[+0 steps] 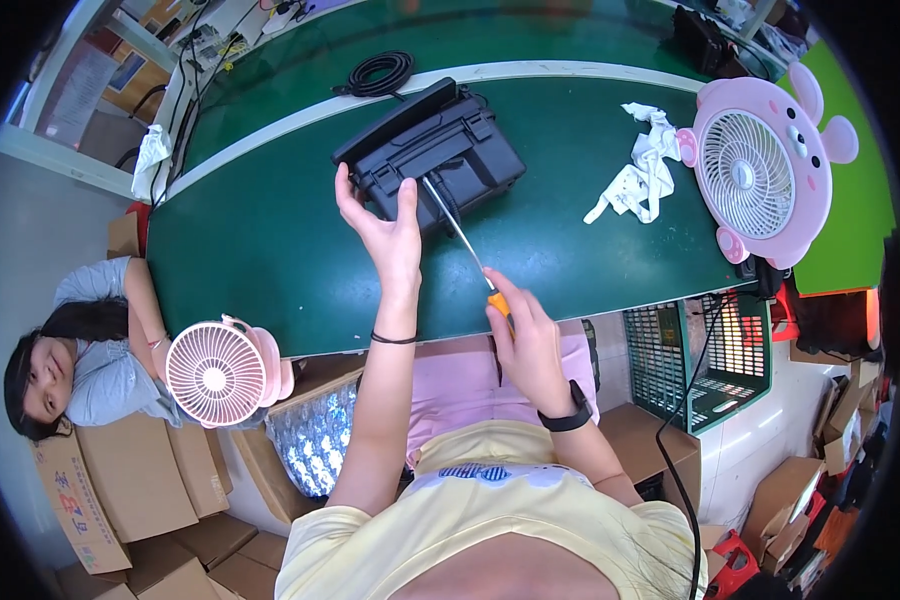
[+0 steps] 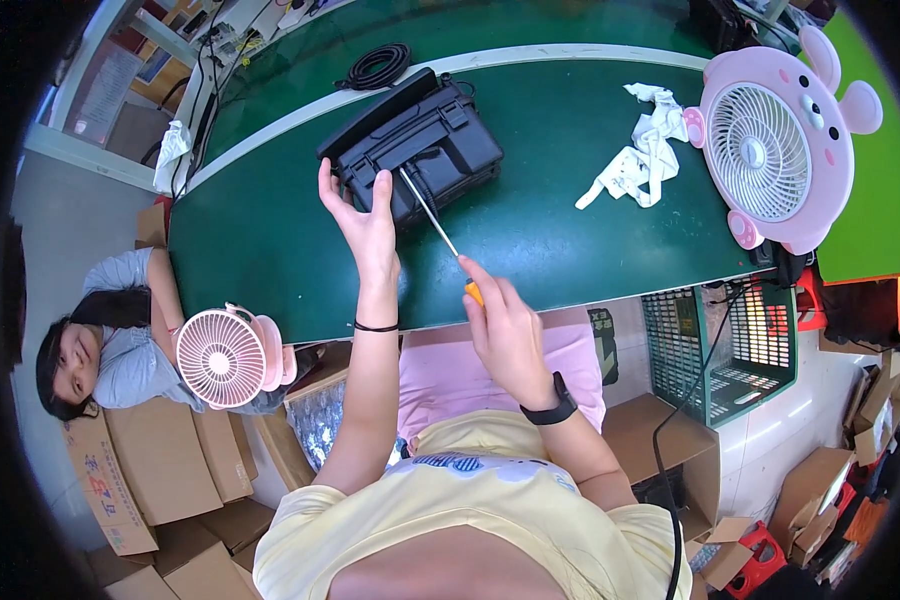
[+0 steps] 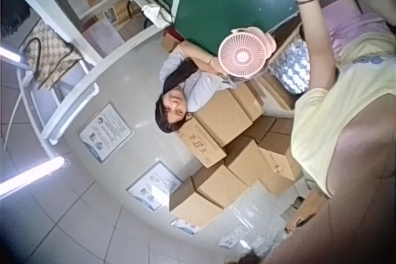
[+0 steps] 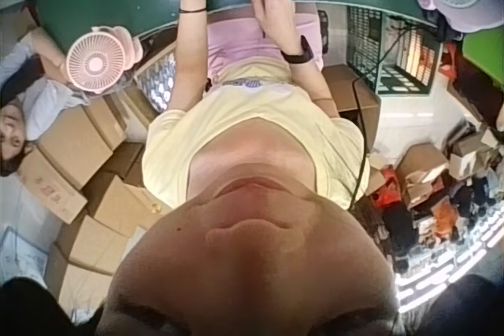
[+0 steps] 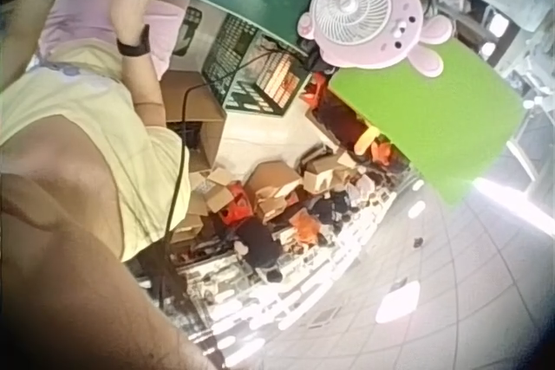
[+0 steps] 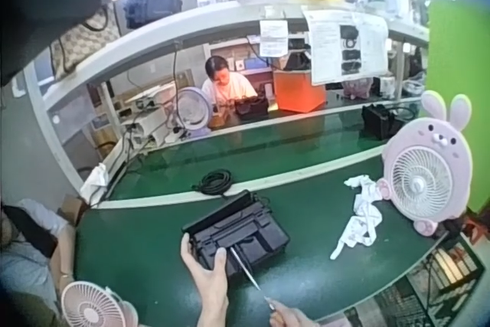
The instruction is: Assembling and inspecting electronic components inside protective boxes using a manual screwdriver.
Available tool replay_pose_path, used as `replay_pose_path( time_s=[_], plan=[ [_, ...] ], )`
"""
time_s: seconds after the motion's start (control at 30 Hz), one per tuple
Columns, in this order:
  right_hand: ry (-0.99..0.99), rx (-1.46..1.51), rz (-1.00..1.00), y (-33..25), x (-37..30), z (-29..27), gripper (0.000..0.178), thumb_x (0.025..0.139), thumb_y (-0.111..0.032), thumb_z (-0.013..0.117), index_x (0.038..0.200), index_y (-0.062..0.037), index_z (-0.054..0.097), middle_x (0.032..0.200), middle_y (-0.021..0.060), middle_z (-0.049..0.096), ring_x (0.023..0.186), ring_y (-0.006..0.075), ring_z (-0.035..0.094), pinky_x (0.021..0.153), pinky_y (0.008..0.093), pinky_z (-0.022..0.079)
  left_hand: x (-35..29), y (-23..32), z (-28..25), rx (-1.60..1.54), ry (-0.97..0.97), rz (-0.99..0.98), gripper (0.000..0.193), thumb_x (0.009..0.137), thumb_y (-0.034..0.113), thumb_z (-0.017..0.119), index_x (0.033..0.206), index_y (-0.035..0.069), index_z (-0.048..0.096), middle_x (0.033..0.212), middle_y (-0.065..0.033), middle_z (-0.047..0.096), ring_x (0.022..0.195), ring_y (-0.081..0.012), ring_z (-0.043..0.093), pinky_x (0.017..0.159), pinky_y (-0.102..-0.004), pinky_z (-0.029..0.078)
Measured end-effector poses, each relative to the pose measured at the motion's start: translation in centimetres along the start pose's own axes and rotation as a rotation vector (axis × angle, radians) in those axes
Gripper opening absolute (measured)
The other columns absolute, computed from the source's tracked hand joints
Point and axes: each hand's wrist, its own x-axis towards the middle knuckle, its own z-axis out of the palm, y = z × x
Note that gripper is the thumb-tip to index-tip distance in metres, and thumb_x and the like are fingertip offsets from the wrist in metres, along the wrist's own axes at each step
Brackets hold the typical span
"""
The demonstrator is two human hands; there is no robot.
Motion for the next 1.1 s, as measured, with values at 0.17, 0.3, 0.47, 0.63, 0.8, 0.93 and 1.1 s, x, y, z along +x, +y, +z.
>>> replay_pose_path(
  time_s=[0.17,0.3,0.47,0.63,0.8,0.93,1.1],
  plan=[
    [-0.348,1.165,0.542,0.0,0.8,-1.9,0.049,0.104,-0.012,0.053,0.151,-0.0123,0.040,0.095,0.0043,0.059,0.061,0.0050,0.048,0.050,0.0198,0.041,0.2,0.3,0.1,-0.009,-0.015,-0.028,0.082,0.089,0.018,0.076,0.154,0.010,0.026,0.152,-0.0199,0.024,0.140,-0.0332,0.029,0.119,-0.0448,0.022],
    [-0.305,0.727,0.370,0.0,1.1,-4.4,0.046,0.100,-0.006,0.055,0.146,-0.0092,0.048,0.092,0.0035,0.062,0.067,0.0069,0.055,0.058,0.0203,0.047,1.2,-0.1,-0.5,0.058,-0.057,-0.008,0.080,0.089,0.019,0.076,0.153,0.009,0.029,0.151,-0.0206,0.025,0.139,-0.0337,0.031,0.118,-0.0450,0.024],
    [0.247,-0.186,0.104,2.5,2.0,-6.0,0.042,0.090,-0.002,0.063,0.132,-0.0086,0.061,0.107,0.0162,0.070,0.094,0.0299,0.068,0.085,0.0374,0.054,2.3,4.1,-0.2,0.576,-0.086,0.542,0.053,0.083,0.018,0.078,0.131,0.012,0.059,0.141,-0.0173,0.043,0.130,-0.0353,0.046,0.109,-0.0447,0.039],
    [0.236,-0.456,-0.062,5.4,3.6,-6.9,0.035,0.090,-0.009,0.065,0.125,-0.0100,0.065,0.112,0.0142,0.069,0.106,0.0332,0.061,0.093,0.0416,0.051,4.7,5.3,1.7,0.930,-0.466,0.763,0.052,0.081,0.032,0.078,0.127,0.011,0.064,0.129,-0.0149,0.063,0.122,-0.0318,0.058,0.103,-0.0444,0.044],
    [0.381,-0.358,-0.019,7.8,6.8,-8.8,0.023,0.091,-0.011,0.066,0.113,-0.0086,0.070,0.114,0.0119,0.070,0.106,0.0341,0.063,0.093,0.0422,0.049,6.6,6.2,3.0,0.928,-0.584,0.594,0.049,0.080,0.033,0.077,0.122,0.009,0.070,0.121,-0.0133,0.069,0.106,-0.0306,0.068,0.094,-0.0414,0.053],
    [0.402,-0.547,-0.060,10.5,9.2,-10.1,0.025,0.085,-0.010,0.070,0.111,-0.0091,0.071,0.113,0.0106,0.070,0.104,0.0331,0.063,0.090,0.0406,0.051,6.4,6.5,2.7,0.961,-0.553,0.635,0.044,0.082,0.037,0.074,0.117,0.011,0.074,0.115,-0.0087,0.072,0.098,-0.0282,0.071,0.085,-0.0380,0.057],
    [0.347,-0.656,0.003,12.2,10.3,-10.5,0.016,0.082,-0.017,0.076,0.096,-0.0093,0.075,0.096,0.0086,0.072,0.095,0.0303,0.065,0.081,0.0404,0.053,6.8,5.9,1.6,0.776,-0.545,0.442,0.041,0.099,0.044,0.050,0.114,0.016,0.075,0.115,-0.0072,0.072,0.102,-0.0288,0.069,0.091,-0.0385,0.053]
  ],
)
